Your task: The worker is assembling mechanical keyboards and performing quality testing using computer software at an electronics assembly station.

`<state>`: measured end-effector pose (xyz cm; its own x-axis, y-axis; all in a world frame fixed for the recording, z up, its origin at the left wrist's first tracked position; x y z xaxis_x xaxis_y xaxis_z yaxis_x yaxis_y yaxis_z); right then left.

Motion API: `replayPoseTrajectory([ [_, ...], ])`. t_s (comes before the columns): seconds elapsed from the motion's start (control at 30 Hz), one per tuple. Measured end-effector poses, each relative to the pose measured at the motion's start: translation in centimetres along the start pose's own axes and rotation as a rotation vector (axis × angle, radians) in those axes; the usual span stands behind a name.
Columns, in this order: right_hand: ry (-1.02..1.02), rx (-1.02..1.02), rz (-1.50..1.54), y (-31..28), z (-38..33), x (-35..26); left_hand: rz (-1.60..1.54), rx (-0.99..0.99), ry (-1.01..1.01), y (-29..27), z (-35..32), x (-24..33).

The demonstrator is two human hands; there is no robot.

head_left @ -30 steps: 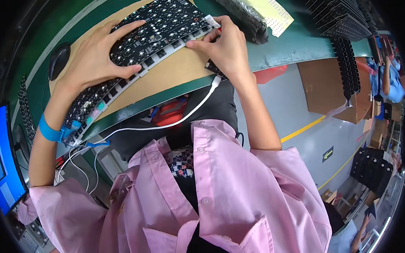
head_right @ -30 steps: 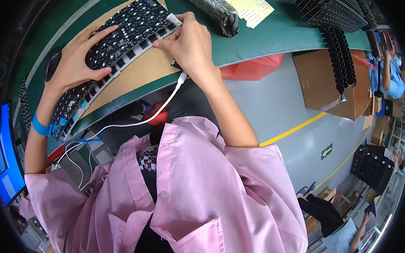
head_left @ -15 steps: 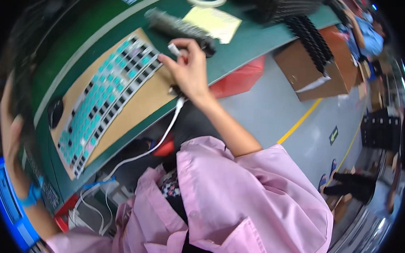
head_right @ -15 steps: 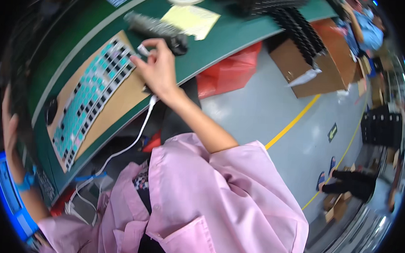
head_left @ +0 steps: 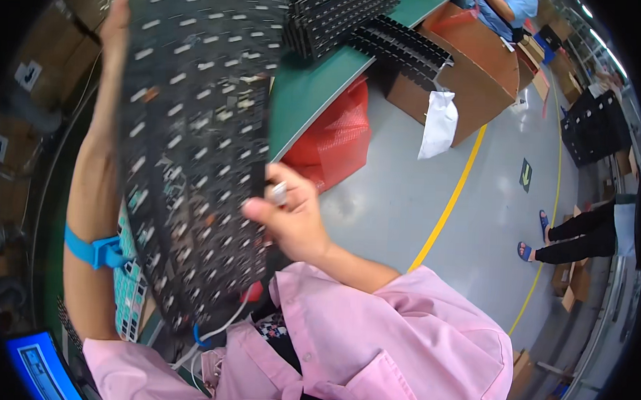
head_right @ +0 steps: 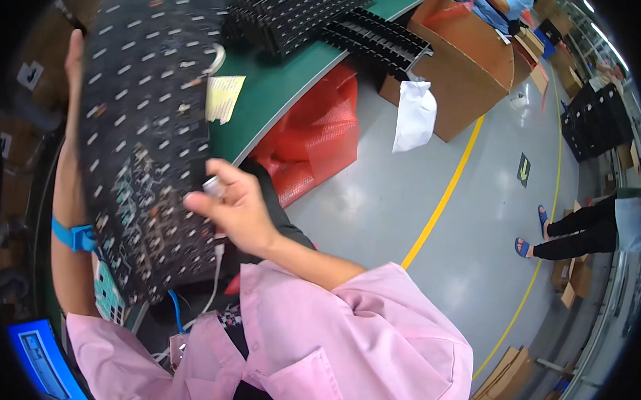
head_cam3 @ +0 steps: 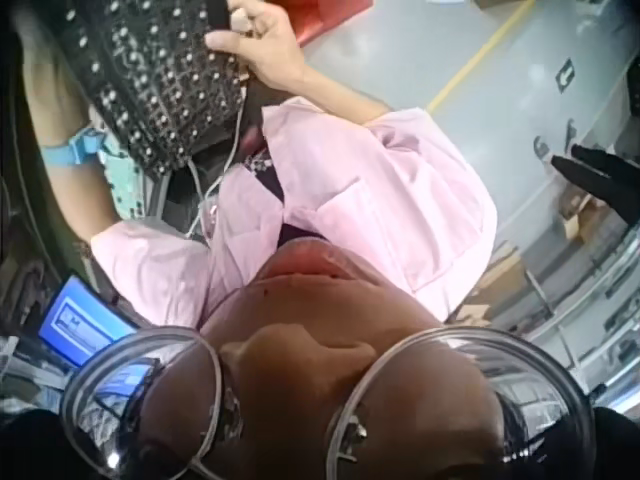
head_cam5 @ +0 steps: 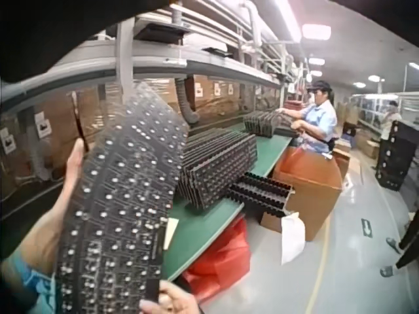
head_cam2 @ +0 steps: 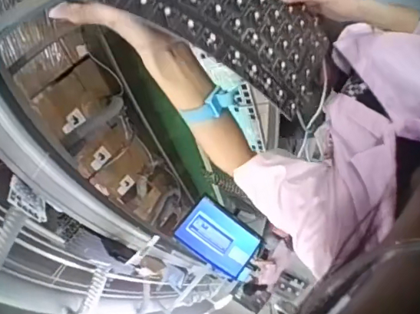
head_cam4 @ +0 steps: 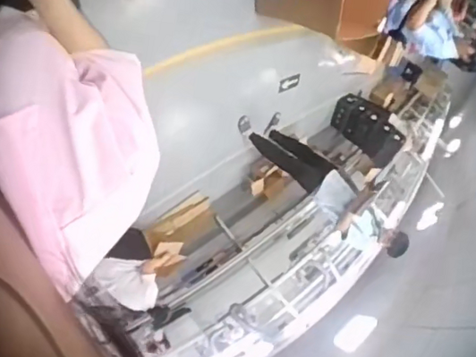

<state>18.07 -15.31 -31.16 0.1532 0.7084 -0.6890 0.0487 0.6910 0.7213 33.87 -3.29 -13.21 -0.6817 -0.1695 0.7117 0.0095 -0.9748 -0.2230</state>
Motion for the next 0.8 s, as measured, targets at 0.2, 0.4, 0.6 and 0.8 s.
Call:
replayPoseTrajectory([
  [0.2,-0.151,0.302,0.044,-10.7,5.2,-4.7,-0.139,-0.678,-0.468,16.9,-9.7,1.1],
  [0.4,-0.169,0.562,0.134,-16.2,3.8,-3.2,0.183,-0.482,0.107,24.1,-2.5,1.2],
  [0.6,-0.060,0.558,0.096,-17.9,0.2,1.1,0.442,-0.534,0.461,32.2,1.1,-0.7],
  [0.8,-0.042,0.556,0.090,-18.9,-0.3,2.2,0.497,-0.753,0.311,36.6,2.4,-4.0],
])
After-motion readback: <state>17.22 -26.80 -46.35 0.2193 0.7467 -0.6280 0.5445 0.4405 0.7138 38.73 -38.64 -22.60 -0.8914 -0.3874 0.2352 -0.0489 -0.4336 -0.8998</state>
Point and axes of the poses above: each hand's wrist, its own z-axis towards the middle knuckle, its own y-axis out of the palm, x = y × z, the point moved 10 cm from there along z, towards the middle knuckle, and after that the axes turned 8 degrees about x, right-handed, at the moved point
